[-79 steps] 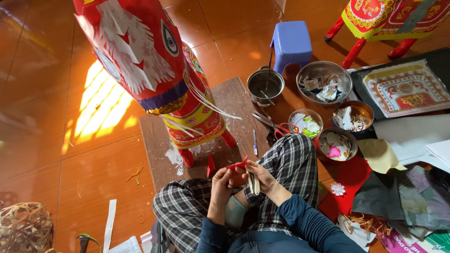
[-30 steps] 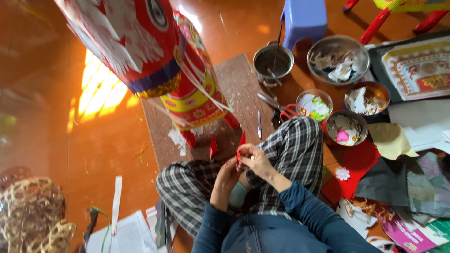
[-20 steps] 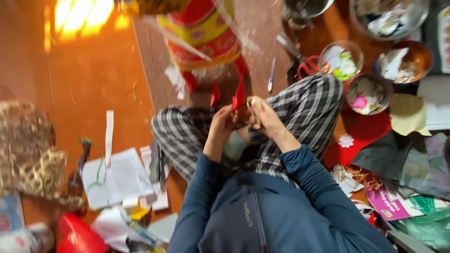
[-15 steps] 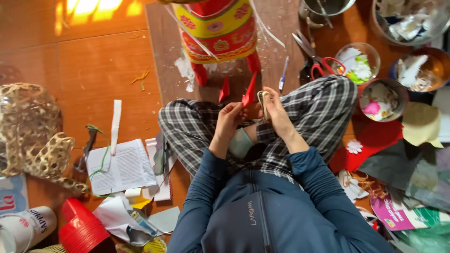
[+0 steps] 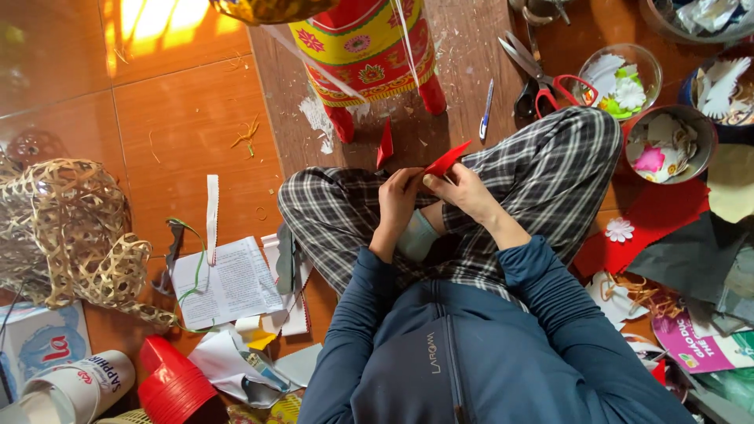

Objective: Assembling and decorating a traditional paper lantern by folding paper and gluing components.

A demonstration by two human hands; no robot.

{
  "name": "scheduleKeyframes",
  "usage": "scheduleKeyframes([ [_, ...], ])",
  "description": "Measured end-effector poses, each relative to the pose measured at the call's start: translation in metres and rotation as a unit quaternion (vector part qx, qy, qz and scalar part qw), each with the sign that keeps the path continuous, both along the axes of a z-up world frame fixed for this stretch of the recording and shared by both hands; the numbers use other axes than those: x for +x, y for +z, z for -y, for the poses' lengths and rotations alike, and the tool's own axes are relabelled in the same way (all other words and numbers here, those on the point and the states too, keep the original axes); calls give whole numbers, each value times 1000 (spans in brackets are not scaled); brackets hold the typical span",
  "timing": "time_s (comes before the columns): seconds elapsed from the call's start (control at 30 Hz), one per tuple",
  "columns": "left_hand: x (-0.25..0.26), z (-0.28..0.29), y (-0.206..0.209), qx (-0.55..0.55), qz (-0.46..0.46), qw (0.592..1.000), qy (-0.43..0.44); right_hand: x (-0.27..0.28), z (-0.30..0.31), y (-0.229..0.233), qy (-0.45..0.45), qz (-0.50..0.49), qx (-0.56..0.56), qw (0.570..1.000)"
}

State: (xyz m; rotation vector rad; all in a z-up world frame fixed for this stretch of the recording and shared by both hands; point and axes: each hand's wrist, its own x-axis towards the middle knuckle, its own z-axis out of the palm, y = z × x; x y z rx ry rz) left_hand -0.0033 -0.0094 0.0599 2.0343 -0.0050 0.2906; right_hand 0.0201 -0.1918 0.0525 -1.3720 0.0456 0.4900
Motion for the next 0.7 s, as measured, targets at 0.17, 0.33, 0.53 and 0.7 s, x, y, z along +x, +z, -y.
scheduleKeyframes([
  [0.17, -1, -2, -2, -9, 1, 1000, -8, 2, 6, -9, 35, 5, -31, 999],
  [0.33, 0, -6, -11, -11, 9, 1000, -17, 3, 0, 0, 9, -9, 29, 1000],
  [0.53, -2, -5, -13, -18, 18, 999, -34, 3, 4, -6, -2, -17, 56, 998],
  [0.7, -6, 7, 14, 67, 72, 993, -64, 3, 3, -10, -15, 24, 42, 999],
])
